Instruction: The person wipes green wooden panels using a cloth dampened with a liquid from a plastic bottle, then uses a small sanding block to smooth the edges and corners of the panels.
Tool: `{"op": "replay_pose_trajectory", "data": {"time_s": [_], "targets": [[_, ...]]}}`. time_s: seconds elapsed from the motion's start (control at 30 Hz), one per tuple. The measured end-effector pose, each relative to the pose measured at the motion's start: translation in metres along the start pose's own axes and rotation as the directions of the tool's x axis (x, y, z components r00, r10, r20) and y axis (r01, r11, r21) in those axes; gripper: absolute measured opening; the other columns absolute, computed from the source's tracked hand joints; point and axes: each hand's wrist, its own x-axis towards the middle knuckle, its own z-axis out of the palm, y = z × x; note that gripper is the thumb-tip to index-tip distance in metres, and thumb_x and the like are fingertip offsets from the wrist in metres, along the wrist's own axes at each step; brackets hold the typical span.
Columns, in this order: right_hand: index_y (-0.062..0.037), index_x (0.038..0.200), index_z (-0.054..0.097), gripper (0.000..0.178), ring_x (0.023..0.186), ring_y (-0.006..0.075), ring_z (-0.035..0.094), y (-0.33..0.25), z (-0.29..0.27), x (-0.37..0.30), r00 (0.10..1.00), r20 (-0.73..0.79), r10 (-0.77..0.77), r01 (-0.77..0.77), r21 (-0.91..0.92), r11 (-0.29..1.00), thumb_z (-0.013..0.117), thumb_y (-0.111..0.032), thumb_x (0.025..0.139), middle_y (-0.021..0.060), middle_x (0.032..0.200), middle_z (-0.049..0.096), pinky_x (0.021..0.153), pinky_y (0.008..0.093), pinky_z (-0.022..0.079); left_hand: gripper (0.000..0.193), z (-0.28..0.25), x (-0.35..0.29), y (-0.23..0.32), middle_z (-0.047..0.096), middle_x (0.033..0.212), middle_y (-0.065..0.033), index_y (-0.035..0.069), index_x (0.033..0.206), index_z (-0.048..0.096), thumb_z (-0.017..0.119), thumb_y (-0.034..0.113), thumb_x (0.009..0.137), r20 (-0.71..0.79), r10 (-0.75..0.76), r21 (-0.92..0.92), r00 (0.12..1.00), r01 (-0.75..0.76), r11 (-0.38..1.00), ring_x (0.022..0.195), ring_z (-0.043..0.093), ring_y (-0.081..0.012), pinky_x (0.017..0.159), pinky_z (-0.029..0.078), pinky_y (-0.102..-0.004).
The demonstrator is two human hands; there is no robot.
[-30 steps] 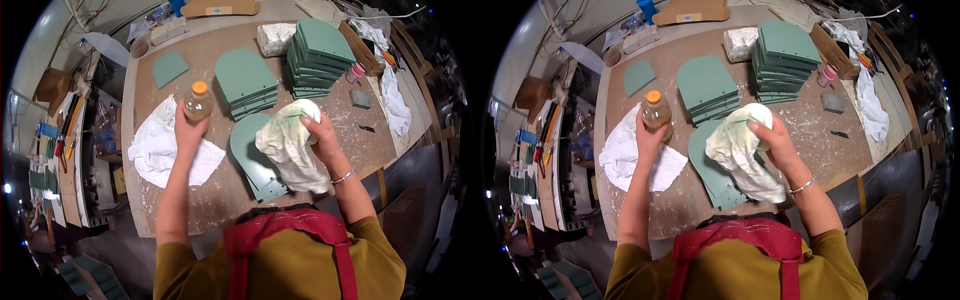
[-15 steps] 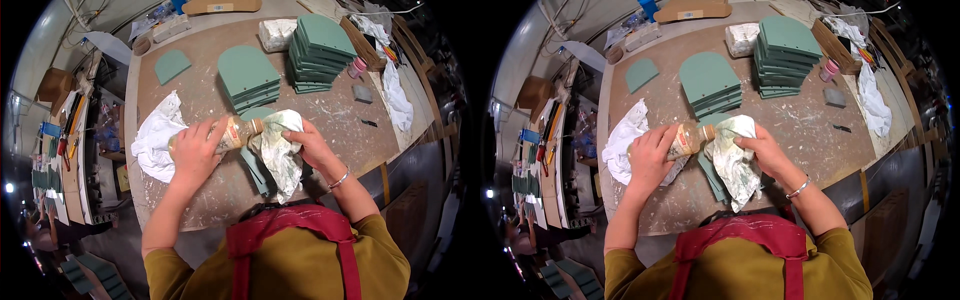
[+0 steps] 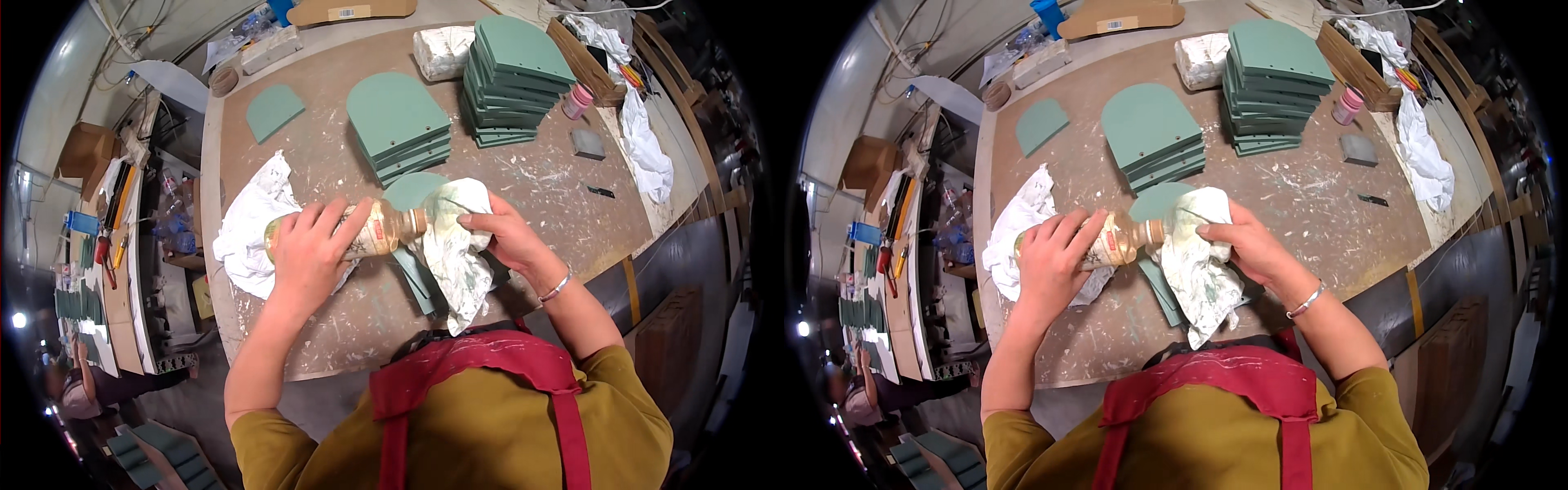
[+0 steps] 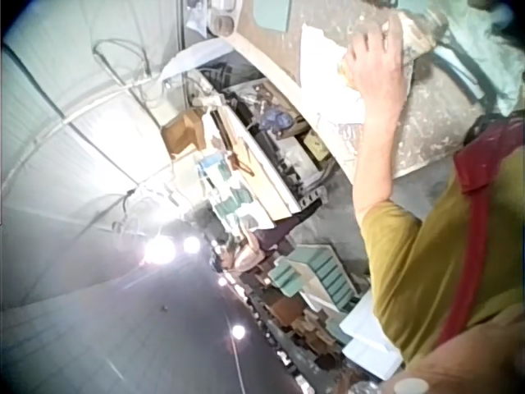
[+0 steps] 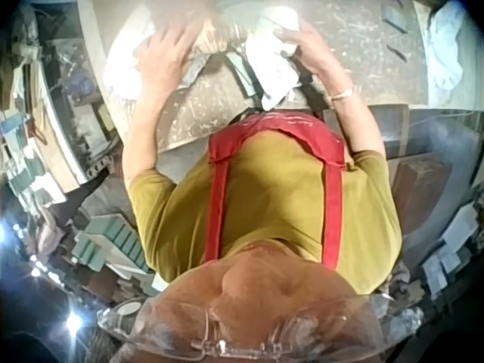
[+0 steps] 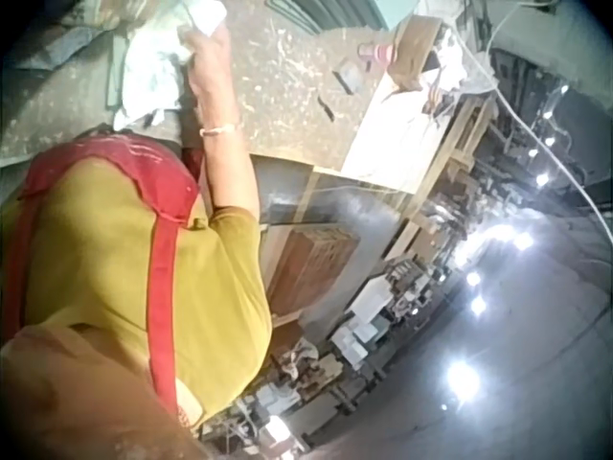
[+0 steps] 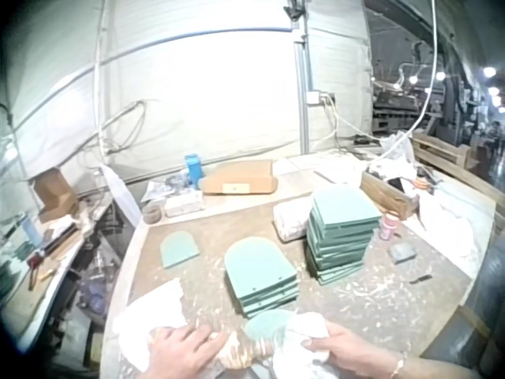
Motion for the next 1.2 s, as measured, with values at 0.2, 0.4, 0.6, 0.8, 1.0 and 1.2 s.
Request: {"op": "replay_pose_trajectory", "data": {"time_s": [0.2,0.4,0.6,0.8,1.0,1.2], "targets": [[0.0029,0.127,0.049,0.041,0.108,0.0211,0.061,-0.001,0.004,0.024,0.994,0.091,-0.056,0.035,0.22,0.975,0.055,-0.02,0.094,0.0117,0.119,0.061,0.094,0.0347,0.05,0.059,0.038,0.0,-0.031,0.062,0.116,-0.0169,0.003,0.121,0.054,0.074,0.005,0.065,0.082,-0.235,-0.54,0.969,0.241,0.806,0.106,0.062,-0.0354,0.09,0.047,-0.036],[0.0047,0.129,0.047,0.046,0.116,0.0291,0.057,-0.012,-0.032,0.026,0.992,0.011,-0.124,0.107,0.429,0.897,0.054,-0.025,0.095,0.0174,0.125,0.058,0.104,0.0416,0.044,0.07,0.081,0.004,-0.062,0.061,0.118,-0.0157,0.003,0.13,0.041,0.078,0.013,0.071,0.019,-0.644,-0.699,0.765,0.471,0.539,0.109,0.06,-0.0243,0.094,0.046,-0.0335],[0.0,0.122,0.055,0.037,0.103,0.0195,0.063,-0.057,-0.049,-0.005,0.966,-0.13,-0.221,0.232,0.076,0.97,0.058,-0.022,0.092,0.0093,0.113,0.065,0.093,0.034,0.049,0.076,0.129,-0.008,-0.093,0.051,0.129,-0.0164,0.0,0.133,0.035,0.079,0.017,0.074,-0.048,-0.766,-0.852,0.641,0.374,0.367,0.118,0.053,-0.0258,0.099,0.042,-0.0356],[-0.0021,0.116,0.058,0.027,0.093,0.0134,0.057,-0.071,-0.006,-0.008,0.975,0.141,-0.172,0.218,-0.758,0.615,0.059,-0.018,0.094,0.0034,0.102,0.061,0.084,0.0288,0.045,0.068,0.12,-0.033,-0.047,0.053,0.121,-0.0153,0.0,0.134,0.036,0.075,0.017,0.081,-0.031,-0.895,-0.803,0.445,0.522,0.287,0.112,0.054,-0.0239,0.096,0.043,-0.0358],[-0.0009,0.102,0.058,0.019,0.095,0.0367,0.058,-0.01,0.034,0.052,0.925,0.366,-0.1,0.367,-0.93,-0.004,0.06,-0.01,0.086,0.0194,0.103,0.057,0.081,0.0419,0.048,0.032,0.129,0.001,0.021,0.052,0.085,-0.0025,0.001,0.123,0.052,0.058,0.014,0.094,0.211,-0.572,-0.816,0.793,0.465,0.343,0.078,0.05,-0.0101,0.069,0.044,-0.0252],[-0.0063,0.096,0.061,0.018,0.094,0.0333,0.063,0.024,0.034,0.042,0.854,0.519,0.039,0.517,-0.836,-0.184,0.058,-0.005,0.077,0.0154,0.098,0.062,0.08,0.044,0.051,0.029,0.157,-0.001,0.027,0.06,0.077,-0.0168,0.005,0.118,0.055,0.055,0.023,0.095,0.272,-0.582,-0.842,0.766,0.482,0.241,0.07,0.059,-0.0295,0.065,0.045,-0.0382]]}}
